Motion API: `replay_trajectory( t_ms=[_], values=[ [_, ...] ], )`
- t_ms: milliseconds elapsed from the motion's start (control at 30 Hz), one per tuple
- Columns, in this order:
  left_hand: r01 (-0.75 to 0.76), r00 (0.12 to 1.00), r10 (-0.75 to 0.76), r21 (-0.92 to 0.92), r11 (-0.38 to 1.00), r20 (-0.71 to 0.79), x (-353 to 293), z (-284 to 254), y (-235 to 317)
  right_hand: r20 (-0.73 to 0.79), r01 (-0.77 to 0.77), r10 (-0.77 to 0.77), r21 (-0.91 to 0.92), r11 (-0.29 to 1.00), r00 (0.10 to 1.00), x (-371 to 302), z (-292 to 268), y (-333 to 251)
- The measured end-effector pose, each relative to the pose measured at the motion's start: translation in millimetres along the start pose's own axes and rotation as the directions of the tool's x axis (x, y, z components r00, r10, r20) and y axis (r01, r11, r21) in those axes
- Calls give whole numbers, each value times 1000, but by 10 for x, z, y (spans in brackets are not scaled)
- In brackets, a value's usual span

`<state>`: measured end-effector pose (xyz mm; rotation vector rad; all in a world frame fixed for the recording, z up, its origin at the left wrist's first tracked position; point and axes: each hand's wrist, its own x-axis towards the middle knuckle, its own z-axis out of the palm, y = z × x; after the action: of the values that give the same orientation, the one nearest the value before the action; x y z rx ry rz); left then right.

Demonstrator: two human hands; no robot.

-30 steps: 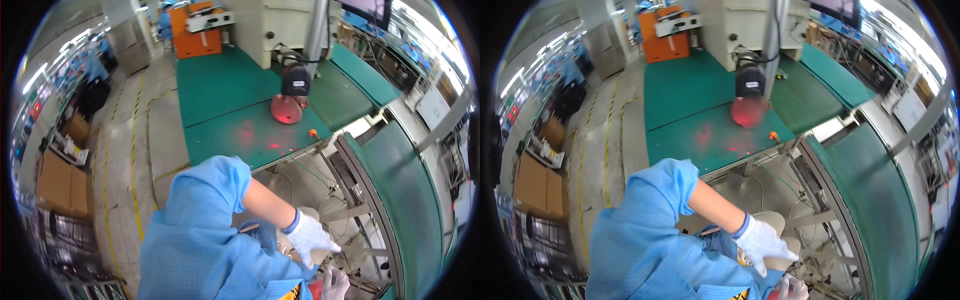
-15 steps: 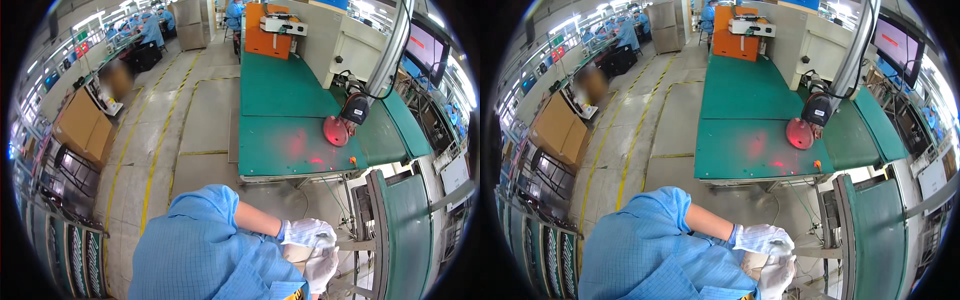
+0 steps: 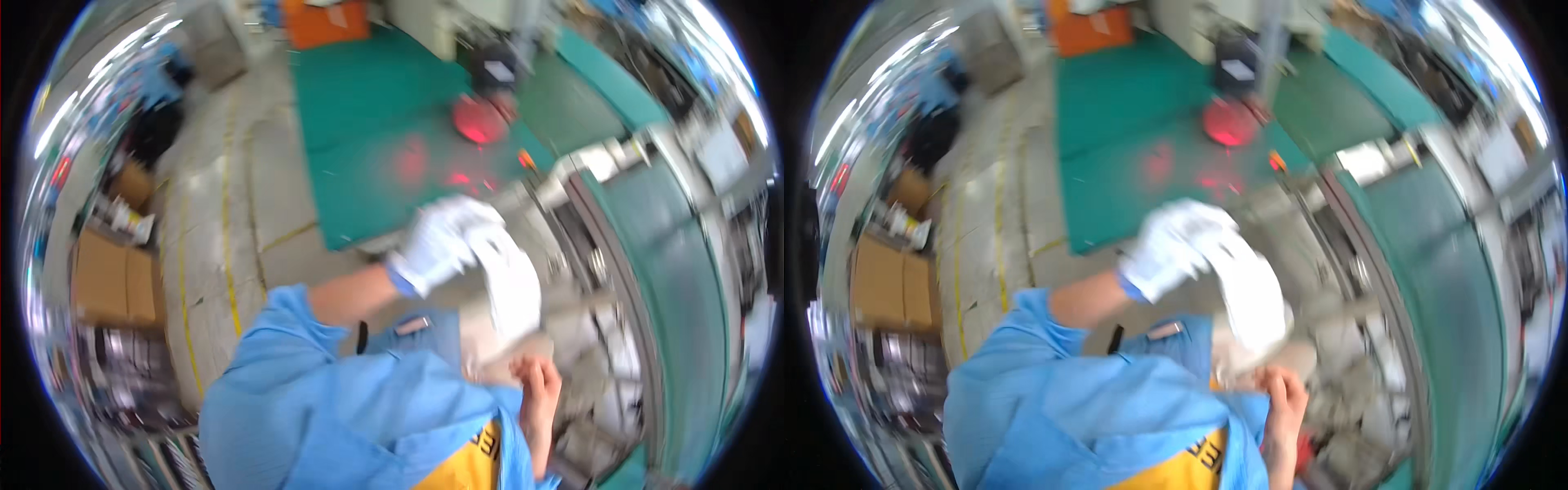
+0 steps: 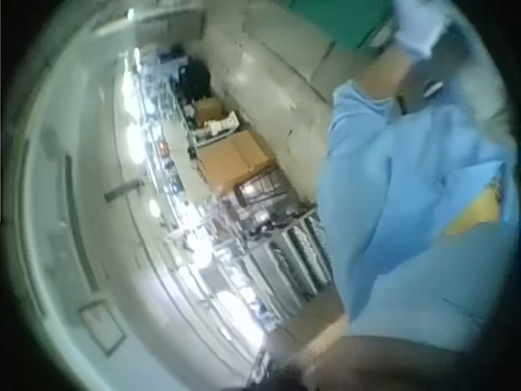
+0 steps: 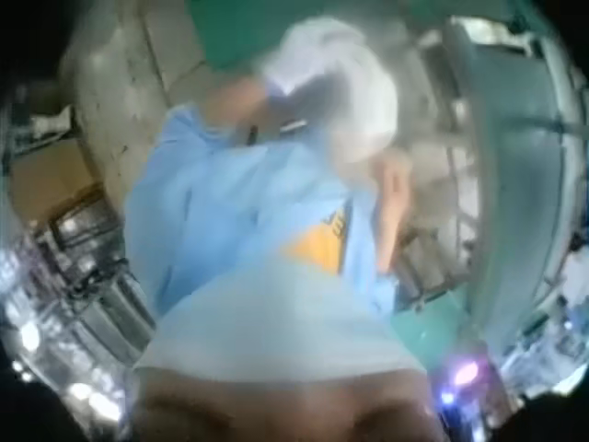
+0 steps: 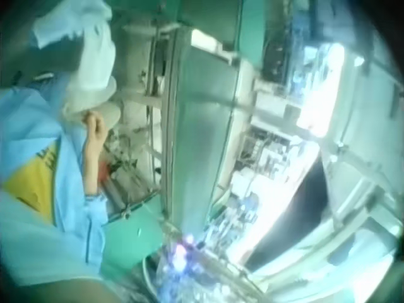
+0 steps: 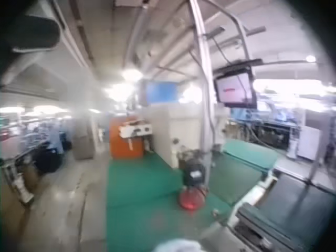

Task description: Manually assembling and checking circuit boards on a production line.

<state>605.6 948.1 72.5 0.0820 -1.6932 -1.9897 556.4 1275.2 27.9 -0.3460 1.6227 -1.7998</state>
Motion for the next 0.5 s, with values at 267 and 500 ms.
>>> replay_trajectory(
  t_ms=[267,500],
  values=[
    [-19,984,140,727,686,-106,172,39,5,463,540,-634,334,773,620,-44,461,-1014],
    [-8,991,112,780,625,-79,171,98,-124,662,615,-563,191,765,495,-520,-19,-1472]
  ],
)
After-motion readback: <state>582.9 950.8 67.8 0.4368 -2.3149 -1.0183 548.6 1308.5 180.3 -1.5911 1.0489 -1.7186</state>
